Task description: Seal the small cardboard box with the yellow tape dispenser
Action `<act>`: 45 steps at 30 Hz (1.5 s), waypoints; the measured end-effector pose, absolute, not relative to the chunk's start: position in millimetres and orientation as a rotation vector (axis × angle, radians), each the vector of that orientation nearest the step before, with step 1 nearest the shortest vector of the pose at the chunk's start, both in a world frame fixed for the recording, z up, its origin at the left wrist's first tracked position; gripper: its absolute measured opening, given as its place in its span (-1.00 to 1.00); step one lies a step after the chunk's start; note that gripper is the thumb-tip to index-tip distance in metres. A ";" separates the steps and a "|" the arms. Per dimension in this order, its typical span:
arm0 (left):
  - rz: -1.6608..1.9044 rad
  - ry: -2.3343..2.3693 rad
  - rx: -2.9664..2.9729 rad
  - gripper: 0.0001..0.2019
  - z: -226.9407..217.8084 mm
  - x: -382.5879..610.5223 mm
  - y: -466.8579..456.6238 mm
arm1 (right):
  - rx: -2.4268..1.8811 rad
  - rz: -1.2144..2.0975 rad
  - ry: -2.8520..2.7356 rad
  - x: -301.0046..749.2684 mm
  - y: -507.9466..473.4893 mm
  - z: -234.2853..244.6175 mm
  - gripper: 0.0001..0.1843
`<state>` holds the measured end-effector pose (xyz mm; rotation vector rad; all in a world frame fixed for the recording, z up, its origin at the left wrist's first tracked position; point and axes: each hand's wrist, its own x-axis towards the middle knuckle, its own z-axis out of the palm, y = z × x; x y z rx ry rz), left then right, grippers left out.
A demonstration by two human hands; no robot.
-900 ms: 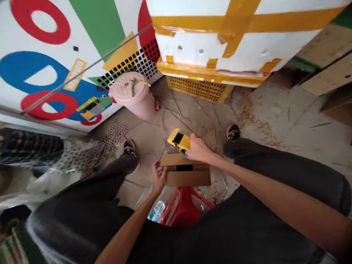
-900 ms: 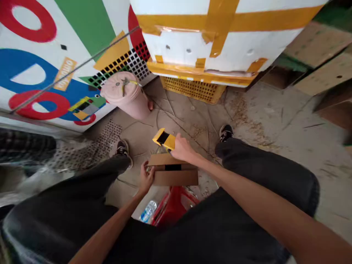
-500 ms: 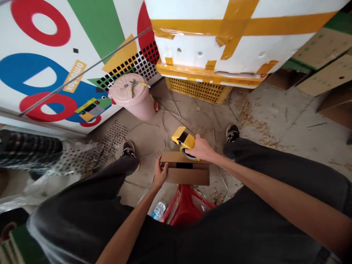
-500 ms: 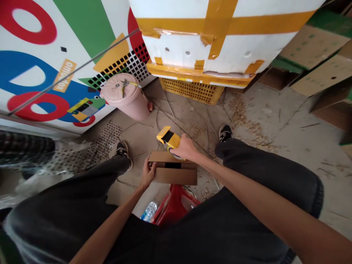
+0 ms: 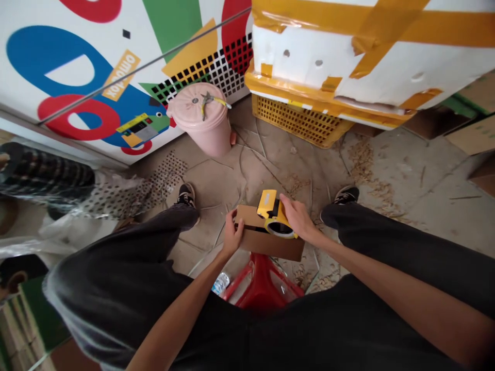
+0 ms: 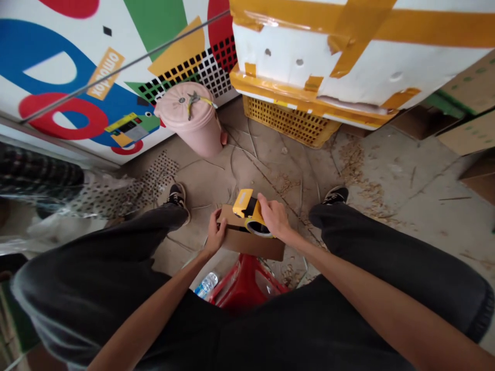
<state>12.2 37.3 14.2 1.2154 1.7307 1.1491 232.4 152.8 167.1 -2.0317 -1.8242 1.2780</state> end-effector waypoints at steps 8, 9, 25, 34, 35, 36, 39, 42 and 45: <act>1.120 1.707 1.177 -0.37 6.5 11.5 39.2 | -2.088 1.104 -2.067 215.4 142.9 149.6 -0.29; 1.108 1.710 1.153 -0.36 5.7 11.7 40.1 | -2.089 1.093 -2.076 212.8 142.9 148.4 -0.29; 0.986 1.462 0.912 -0.05 -9.6 -6.5 42.3 | -1.861 1.033 -2.193 206.9 123.5 130.9 -0.34; 0.992 1.600 1.005 -0.31 1.8 5.7 53.8 | -1.715 1.105 -2.111 238.8 118.7 116.3 -0.46; 0.983 1.636 1.021 -0.35 9.9 6.4 56.0 | -1.713 1.111 -2.102 242.2 118.9 114.0 -0.46; 0.998 1.682 1.056 -0.38 19.8 7.0 58.2 | -1.716 1.114 -2.094 245.1 119.0 111.6 -0.47; 1.180 1.839 1.193 -0.53 55.2 10.3 65.1 | -1.731 1.112 -2.072 250.4 117.7 104.6 -0.49; 1.095 1.699 0.976 -0.71 85.0 18.9 71.9 | -1.737 1.122 -2.065 252.0 115.5 100.9 -0.50; 0.872 1.401 0.570 -0.74 100.4 33.4 74.7 | -1.718 1.149 -2.072 250.8 114.9 101.7 -0.50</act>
